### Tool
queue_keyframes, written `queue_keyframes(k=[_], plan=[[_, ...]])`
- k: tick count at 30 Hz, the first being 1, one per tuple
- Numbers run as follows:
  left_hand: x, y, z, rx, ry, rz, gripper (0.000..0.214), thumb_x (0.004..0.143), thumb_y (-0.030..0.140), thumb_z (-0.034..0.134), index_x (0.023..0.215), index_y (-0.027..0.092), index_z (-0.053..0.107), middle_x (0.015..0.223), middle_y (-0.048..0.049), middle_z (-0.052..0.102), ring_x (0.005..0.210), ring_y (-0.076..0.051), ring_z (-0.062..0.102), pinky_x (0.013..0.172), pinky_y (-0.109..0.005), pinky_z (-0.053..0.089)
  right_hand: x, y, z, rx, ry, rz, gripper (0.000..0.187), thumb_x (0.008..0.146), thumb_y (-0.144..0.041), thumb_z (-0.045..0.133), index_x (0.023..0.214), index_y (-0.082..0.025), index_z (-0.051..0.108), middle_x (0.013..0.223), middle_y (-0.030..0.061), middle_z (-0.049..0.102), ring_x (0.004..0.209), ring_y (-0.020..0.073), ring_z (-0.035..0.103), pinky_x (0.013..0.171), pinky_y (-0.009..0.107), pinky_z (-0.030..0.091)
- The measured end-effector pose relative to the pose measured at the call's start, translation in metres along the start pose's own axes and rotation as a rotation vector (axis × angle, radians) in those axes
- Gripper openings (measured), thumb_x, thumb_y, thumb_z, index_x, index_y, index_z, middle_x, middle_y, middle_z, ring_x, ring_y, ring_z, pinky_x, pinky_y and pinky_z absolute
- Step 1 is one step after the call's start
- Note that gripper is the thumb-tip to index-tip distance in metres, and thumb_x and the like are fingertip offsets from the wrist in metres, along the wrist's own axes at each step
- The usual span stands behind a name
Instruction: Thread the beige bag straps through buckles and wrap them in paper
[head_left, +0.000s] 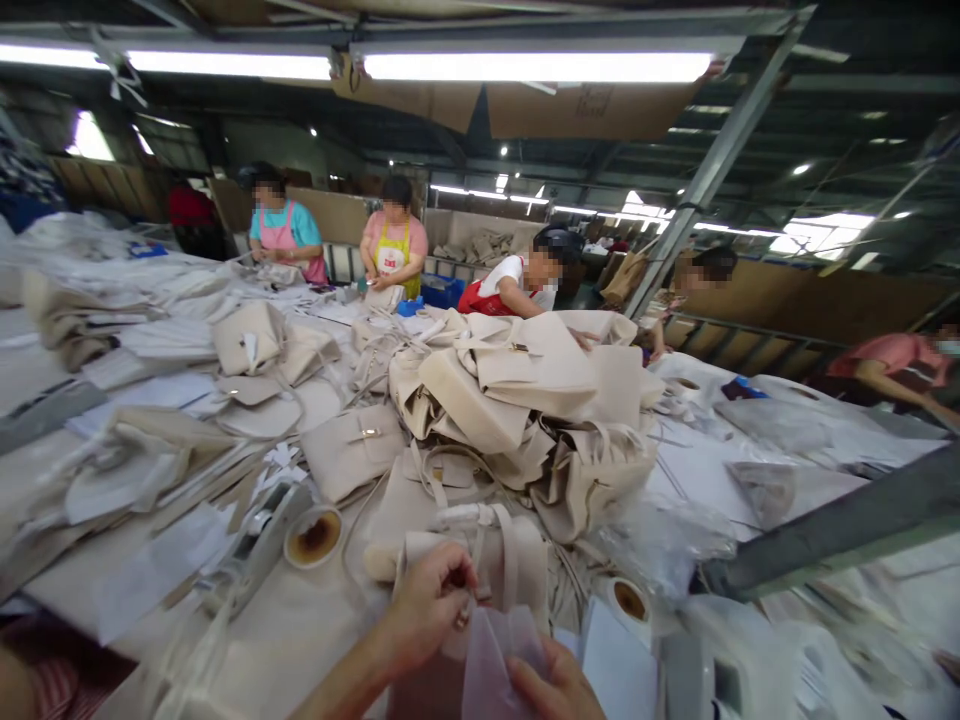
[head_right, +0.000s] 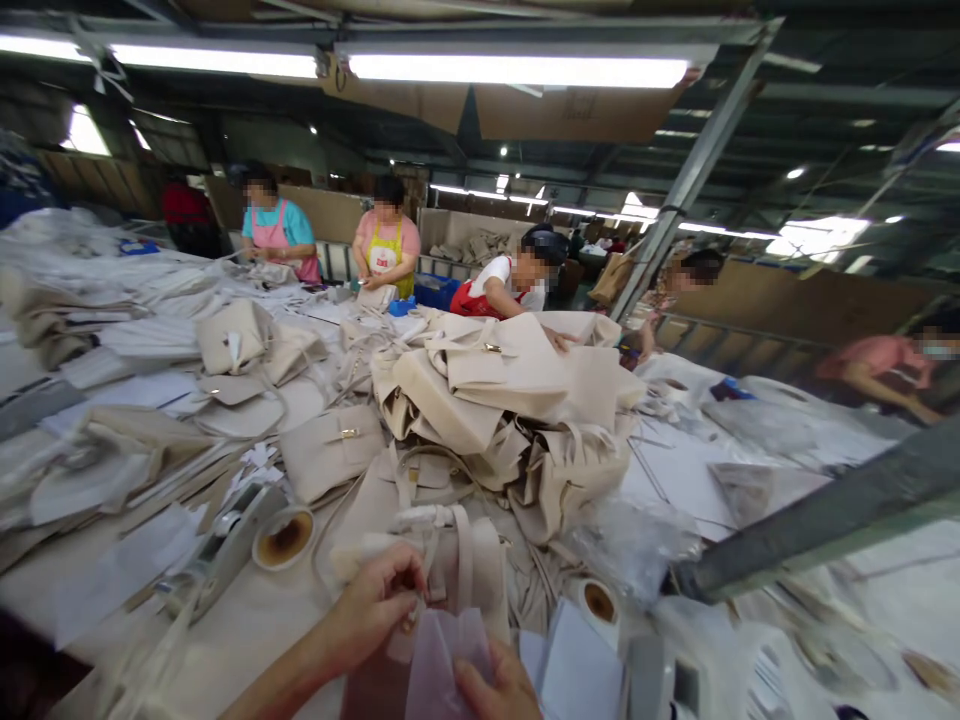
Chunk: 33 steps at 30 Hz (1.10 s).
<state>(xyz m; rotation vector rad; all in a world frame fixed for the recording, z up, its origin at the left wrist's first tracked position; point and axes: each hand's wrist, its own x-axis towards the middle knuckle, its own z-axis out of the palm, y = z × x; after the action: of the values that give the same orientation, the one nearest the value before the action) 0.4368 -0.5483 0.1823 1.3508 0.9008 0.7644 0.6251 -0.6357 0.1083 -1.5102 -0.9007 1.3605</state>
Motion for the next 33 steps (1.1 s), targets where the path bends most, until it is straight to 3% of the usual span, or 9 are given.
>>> queue_keyframes(k=[4, 8, 11, 14, 17, 21, 25, 30, 33], plan=[[-0.005, 0.009, 0.009, -0.114, 0.101, -0.102, 0.023, 0.051, 0.012, 0.048, 0.072, 0.021, 0.049, 0.061, 0.0045, 0.054, 0.057, -0.012, 0.052, 0.05, -0.022, 0.036, 0.012, 0.007, 0.001, -0.022, -0.122, 0.042, 0.04, 0.065, -0.051, 0.078, 0.092, -0.022, 0.079, 0.087, 0.0059, 0.078, 0.086, 0.0321, 0.07, 0.08, 0.042, 0.053], [-0.016, 0.01, 0.027, -0.244, 0.212, -0.158, 0.024, 0.051, 0.014, 0.053, 0.073, 0.021, 0.047, 0.061, 0.0071, 0.051, 0.052, -0.01, 0.05, 0.048, -0.021, 0.036, 0.016, 0.002, 0.01, 0.299, -0.272, 0.198, 0.047, 0.066, -0.056, 0.078, 0.093, -0.018, 0.078, 0.075, 0.008, 0.077, 0.077, 0.0301, 0.071, 0.078, 0.043, 0.054], [-0.026, 0.004, 0.04, -0.224, 0.32, -0.173, 0.023, 0.053, 0.015, 0.055, 0.073, 0.021, 0.046, 0.062, 0.008, 0.049, 0.051, -0.009, 0.049, 0.049, -0.021, 0.036, 0.012, -0.005, 0.018, 0.519, -0.338, 0.241, 0.048, 0.066, -0.055, 0.081, 0.091, -0.015, 0.077, 0.073, 0.0105, 0.077, 0.082, 0.0311, 0.073, 0.082, 0.044, 0.054], [-0.032, -0.002, 0.049, -0.199, 0.402, -0.164, 0.023, 0.056, 0.016, 0.055, 0.076, 0.022, 0.045, 0.065, 0.0073, 0.049, 0.055, -0.011, 0.052, 0.051, -0.023, 0.039, 0.006, -0.006, 0.024, 0.604, -0.41, 0.252, 0.047, 0.07, -0.054, 0.079, 0.095, -0.014, 0.077, 0.076, 0.0125, 0.078, 0.088, 0.0331, 0.073, 0.084, 0.047, 0.055], [-0.037, -0.005, 0.053, 0.007, 0.46, -0.141, 0.022, 0.06, 0.013, 0.053, 0.08, 0.022, 0.05, 0.067, 0.0049, 0.051, 0.061, -0.014, 0.053, 0.058, -0.027, 0.041, 0.003, 0.0, 0.029, 0.609, -0.411, 0.258, 0.048, 0.068, -0.053, 0.082, 0.099, -0.018, 0.076, 0.081, 0.0107, 0.079, 0.088, 0.0321, 0.073, 0.085, 0.047, 0.055], [-0.048, 0.002, 0.051, 0.392, 0.507, -0.113, 0.024, 0.061, 0.009, 0.055, 0.082, 0.02, 0.056, 0.078, -0.0011, 0.059, 0.078, -0.02, 0.055, 0.072, -0.032, 0.04, 0.005, 0.011, 0.03, 0.457, -0.341, 0.224, 0.052, 0.059, -0.053, 0.088, 0.099, -0.021, 0.076, 0.086, 0.0073, 0.08, 0.085, 0.0297, 0.074, 0.084, 0.043, 0.055], [-0.062, 0.01, 0.039, 0.48, 0.547, -0.072, 0.033, 0.06, 0.011, 0.06, 0.092, 0.019, 0.058, 0.095, -0.0058, 0.062, 0.091, -0.024, 0.056, 0.083, -0.034, 0.041, 0.006, 0.008, 0.031, 0.416, -0.322, 0.204, 0.053, 0.06, -0.06, 0.084, 0.093, -0.02, 0.076, 0.08, 0.007, 0.079, 0.075, 0.0296, 0.074, 0.075, 0.042, 0.056], [-0.078, -0.001, 0.015, 0.331, 0.567, -0.129, 0.018, 0.073, 0.034, 0.062, 0.084, 0.021, 0.055, 0.081, -0.0019, 0.061, 0.076, -0.02, 0.056, 0.071, -0.031, 0.042, -0.004, -0.013, 0.037, 0.535, -0.326, 0.185, 0.05, 0.059, -0.053, 0.088, 0.094, -0.02, 0.077, 0.081, 0.0064, 0.08, 0.084, 0.0295, 0.074, 0.085, 0.043, 0.055], [-0.081, -0.011, 0.009, 0.083, 0.403, -0.24, 0.044, 0.073, 0.064, 0.06, 0.072, 0.02, 0.054, 0.068, 0.0001, 0.058, 0.066, -0.018, 0.054, 0.064, -0.03, 0.042, -0.009, -0.019, 0.039, 0.562, -0.311, 0.177, 0.049, 0.059, -0.05, 0.089, 0.096, -0.019, 0.077, 0.082, 0.0074, 0.08, 0.081, 0.0285, 0.074, 0.085, 0.043, 0.055]])
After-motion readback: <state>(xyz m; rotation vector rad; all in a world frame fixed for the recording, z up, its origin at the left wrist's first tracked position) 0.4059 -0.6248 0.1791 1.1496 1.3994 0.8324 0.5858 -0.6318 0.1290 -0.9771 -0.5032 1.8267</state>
